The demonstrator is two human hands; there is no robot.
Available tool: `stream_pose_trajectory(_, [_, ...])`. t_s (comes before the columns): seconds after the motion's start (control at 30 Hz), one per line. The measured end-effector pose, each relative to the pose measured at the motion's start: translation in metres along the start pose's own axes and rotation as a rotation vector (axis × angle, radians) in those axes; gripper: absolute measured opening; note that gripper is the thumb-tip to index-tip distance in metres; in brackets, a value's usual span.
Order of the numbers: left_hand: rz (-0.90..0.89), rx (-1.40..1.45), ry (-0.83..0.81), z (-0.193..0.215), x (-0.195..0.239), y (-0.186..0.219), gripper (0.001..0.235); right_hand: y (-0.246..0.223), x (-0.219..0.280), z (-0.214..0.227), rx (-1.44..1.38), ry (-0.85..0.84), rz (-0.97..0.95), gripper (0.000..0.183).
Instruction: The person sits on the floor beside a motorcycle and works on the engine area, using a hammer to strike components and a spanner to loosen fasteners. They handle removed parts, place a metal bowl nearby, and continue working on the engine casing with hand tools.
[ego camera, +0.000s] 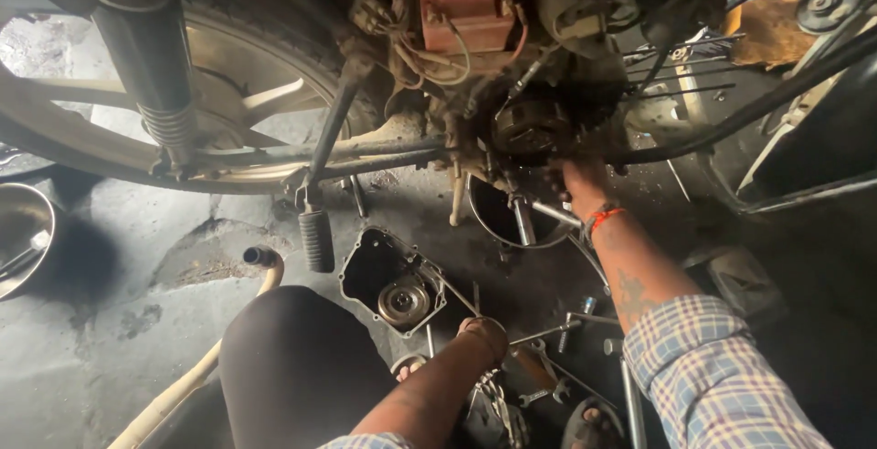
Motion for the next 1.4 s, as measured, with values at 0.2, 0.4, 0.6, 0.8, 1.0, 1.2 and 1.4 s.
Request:
stream_pose_trajectory(0.2, [-0.001,0.037,0.006,0.007,0.014,0.0,0.032,0.025,-0.03,0.0,-0.04,-0.021,-0.053,0.016])
stream_pose_trajectory(0.4, [-0.026,0.092,0.1,-0.005,0.011,-0.016,0.031,0.004,-0.008,0.019,0.089,0.18,0.35,0.016])
stream_pose_trajectory(0.6, [-0.073,0.131,0.103,0.003,0.007,0.015,0.03,-0.058,0.048,0.047,0.944,0.364,0.867,0.03])
stream_pose_trajectory(0.8, [-0.121,0.145,0.113,0.016,0.018,0.027,0.029,-0.102,0.101,0.053,1.167,0.502,0.9,0.03])
stream_pose_trajectory(1.0, [-0.154,0.174,0.133,0.031,0.034,0.028,0.028,-0.118,0.129,0.054,1.464,0.451,1.307,0.027])
stream_pose_trajectory(1.2, [-0.177,0.207,0.139,-0.007,0.046,-0.016,0.027,-0.119,0.138,0.058,1.484,0.345,1.309,0.022])
stream_pose_trajectory(1.4, [-0.208,0.227,0.137,-0.021,0.062,-0.014,0.026,-0.12,0.149,0.063,1.457,0.381,1.173,0.028])
Point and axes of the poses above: each hand's wrist, its own x-axis away from the middle knuckle, its own z-axis out of the back of the hand, y = z × x, the point moved 3 cm from there along -x, towards the middle knuckle, and after that the axes turned 4 degrees about z, right-handed, at the moved point
